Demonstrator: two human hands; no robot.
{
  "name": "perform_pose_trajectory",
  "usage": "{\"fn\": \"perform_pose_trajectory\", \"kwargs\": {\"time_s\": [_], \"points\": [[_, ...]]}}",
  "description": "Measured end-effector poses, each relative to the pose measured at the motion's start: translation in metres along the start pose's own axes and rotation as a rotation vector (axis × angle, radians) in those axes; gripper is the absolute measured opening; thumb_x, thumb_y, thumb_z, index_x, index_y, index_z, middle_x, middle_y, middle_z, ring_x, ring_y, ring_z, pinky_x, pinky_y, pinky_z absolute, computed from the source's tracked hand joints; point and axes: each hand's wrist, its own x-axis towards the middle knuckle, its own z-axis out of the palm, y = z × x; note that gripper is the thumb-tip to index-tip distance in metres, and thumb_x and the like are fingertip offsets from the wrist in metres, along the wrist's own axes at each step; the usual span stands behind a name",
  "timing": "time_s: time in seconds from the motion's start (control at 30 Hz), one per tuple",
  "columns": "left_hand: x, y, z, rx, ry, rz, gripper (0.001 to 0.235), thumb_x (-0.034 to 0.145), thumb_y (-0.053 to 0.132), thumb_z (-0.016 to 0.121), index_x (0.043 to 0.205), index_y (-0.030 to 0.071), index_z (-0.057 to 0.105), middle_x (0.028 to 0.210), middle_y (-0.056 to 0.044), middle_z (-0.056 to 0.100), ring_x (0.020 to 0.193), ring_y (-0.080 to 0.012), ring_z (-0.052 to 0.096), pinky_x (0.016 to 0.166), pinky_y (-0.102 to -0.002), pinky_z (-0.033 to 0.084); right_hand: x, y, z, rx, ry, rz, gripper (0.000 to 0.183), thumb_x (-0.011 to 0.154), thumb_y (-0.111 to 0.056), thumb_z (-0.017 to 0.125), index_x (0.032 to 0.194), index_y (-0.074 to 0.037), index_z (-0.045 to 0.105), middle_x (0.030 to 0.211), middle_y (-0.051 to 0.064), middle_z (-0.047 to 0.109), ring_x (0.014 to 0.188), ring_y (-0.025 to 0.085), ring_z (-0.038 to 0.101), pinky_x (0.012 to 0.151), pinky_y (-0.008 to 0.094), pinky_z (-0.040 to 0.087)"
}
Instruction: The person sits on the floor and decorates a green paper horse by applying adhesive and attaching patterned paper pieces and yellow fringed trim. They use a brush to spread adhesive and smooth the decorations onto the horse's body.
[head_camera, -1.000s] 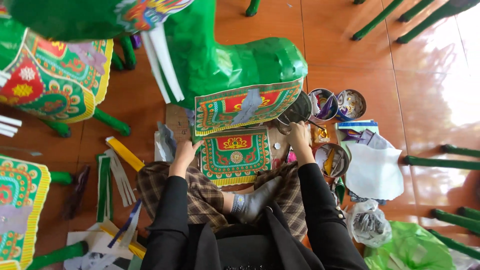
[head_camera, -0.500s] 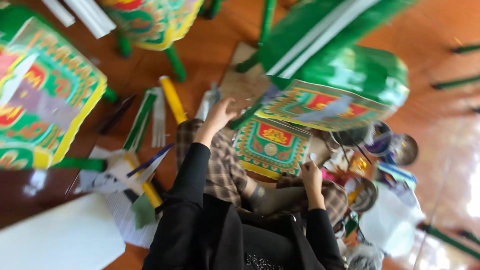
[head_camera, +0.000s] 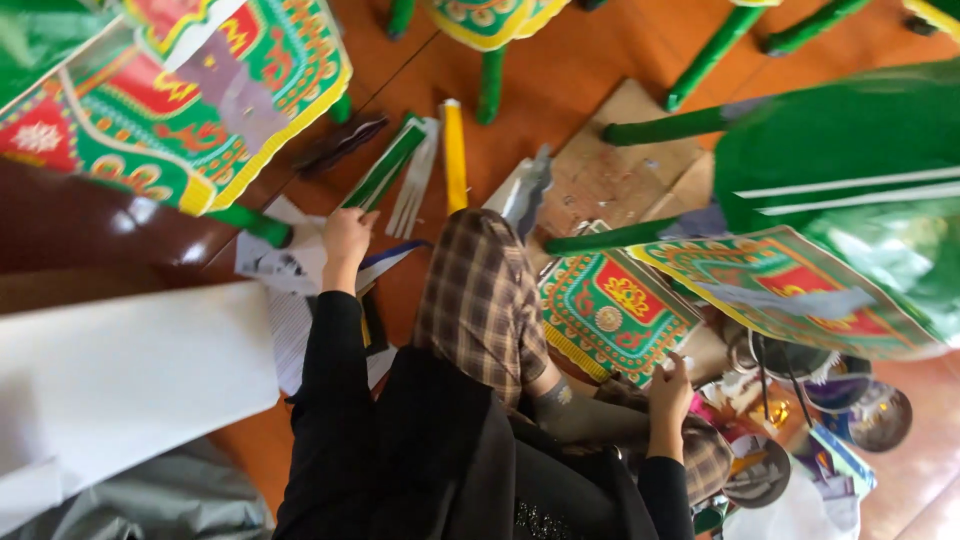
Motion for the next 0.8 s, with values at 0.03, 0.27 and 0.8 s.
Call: {"fn": "perform_pose_trajectory", "kwargs": {"time_s": [0.03,0.27,0.8], "points": [[-0.008,-0.009,-0.008,0.004,0.001,-0.02,0.026,0.09,0.039,0.071,0.076,0.017,0.071,0.067,0.0,0.069,0.077,-0.0257,0.071,0.075,-0.037,0.057,0.001,0.0,-0.001,-0.006,-0.015,-0.013,0.041,0.093,-0.021,0.063,0.134,-0.02,0.061,0.081,0.016,0.072,0.088,0.039,0.069,0.084,0.051,0.052],[-0.034,-0.058,-0.016,-0.004,0.094,-0.27,0.021,0.09,0.019,0.072,0.107,0.008,0.064,0.102,-0.013,0.06,0.096,-0.0341,0.067,0.082,-0.047,0.057,0.003,-0.004,0.0,0.036,0.061,-0.061,0.067,0.082,-0.021,0.071,0.146,-0.017,0.051,0.11,0.018,0.066,0.106,0.04,0.062,0.094,0.051,0.046],[-0.057,-0.062,0.017,0.354,-0.142,-0.148,0.035,0.094,0.035,0.049,0.102,0.008,0.07,0.099,-0.013,0.069,0.102,-0.034,0.07,0.084,-0.047,0.054,0.02,0.038,0.035,0.0,-0.039,0.044,0.039,0.093,-0.034,0.057,0.132,-0.028,0.063,0.095,0.017,0.075,0.096,0.041,0.069,0.087,0.052,0.054]]}}
